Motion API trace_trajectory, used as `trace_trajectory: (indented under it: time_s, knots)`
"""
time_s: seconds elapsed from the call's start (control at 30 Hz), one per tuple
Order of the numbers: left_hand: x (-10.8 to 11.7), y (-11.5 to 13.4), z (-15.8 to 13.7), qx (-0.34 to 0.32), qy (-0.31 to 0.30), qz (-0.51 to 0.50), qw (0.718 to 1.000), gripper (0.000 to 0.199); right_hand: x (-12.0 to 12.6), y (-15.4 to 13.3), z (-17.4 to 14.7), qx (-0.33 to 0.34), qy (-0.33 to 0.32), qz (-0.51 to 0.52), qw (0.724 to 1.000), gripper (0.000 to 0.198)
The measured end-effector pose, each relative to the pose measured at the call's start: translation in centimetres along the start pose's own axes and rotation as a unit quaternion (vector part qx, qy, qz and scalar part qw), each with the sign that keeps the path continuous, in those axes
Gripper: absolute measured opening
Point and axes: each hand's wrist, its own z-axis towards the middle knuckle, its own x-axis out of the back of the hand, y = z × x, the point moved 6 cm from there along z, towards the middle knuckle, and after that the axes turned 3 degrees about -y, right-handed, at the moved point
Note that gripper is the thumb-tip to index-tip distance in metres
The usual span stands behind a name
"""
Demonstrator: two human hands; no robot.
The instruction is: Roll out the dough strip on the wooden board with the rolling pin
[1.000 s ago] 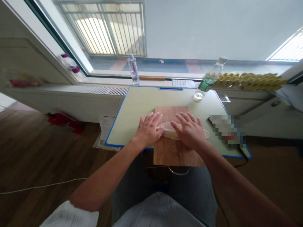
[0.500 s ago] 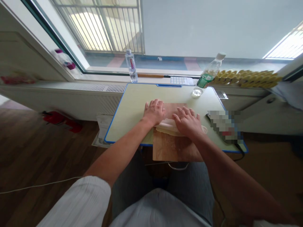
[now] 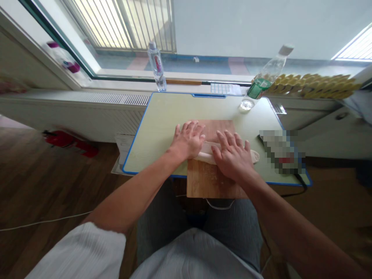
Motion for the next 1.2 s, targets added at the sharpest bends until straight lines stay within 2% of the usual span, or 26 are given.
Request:
trace_trajectory:
  time_s: [0.1, 0.27, 0.47, 0.67, 0.87, 1.07, 1.2]
  knots:
    - [0.3, 0.1, -0.8, -0.006, 0.016, 0.002, 1.0, 0.058, 0.0, -0.2, -0.6, 0.01, 0.016, -0.011, 1.0, 0.068]
    - [0.2, 0.1, 0.0, 0.012, -0.012, 0.007, 1.0, 0.057, 0.1, -0.1, -0.1, -0.001, -0.002, 0.009, 1.0, 0.069]
    - [0.2, 0.3, -1.9, -0.017, 0.026, -0.002, 1.0, 0.057, 0.0, -0.9, -2.0, 0.015, 0.031, -0.02, 0.999, 0.066]
    - [0.3, 0.2, -0.8, 0.01, -0.005, 0.001, 1.0, 0.058, 0.0, -0.5, -0.9, 0.008, 0.017, -0.002, 1.0, 0.068]
    - [0.2, 0.5, -3.3, -0.012, 0.021, 0.002, 1.0, 0.057, -0.1, -1.4, -3.1, 0.023, 0.059, -0.019, 0.998, 0.062]
    - [0.1, 0.3, -1.3, 0.003, -0.02, 0.004, 1.0, 0.059, -0.2, -0.8, -0.7, 0.023, 0.022, 0.013, 0.999, 0.065]
    - [0.0, 0.7, -3.3, -0.004, -0.02, 0.01, 1.0, 0.06, -0.4, -1.3, -2.8, 0.036, 0.063, 0.005, 0.997, 0.063]
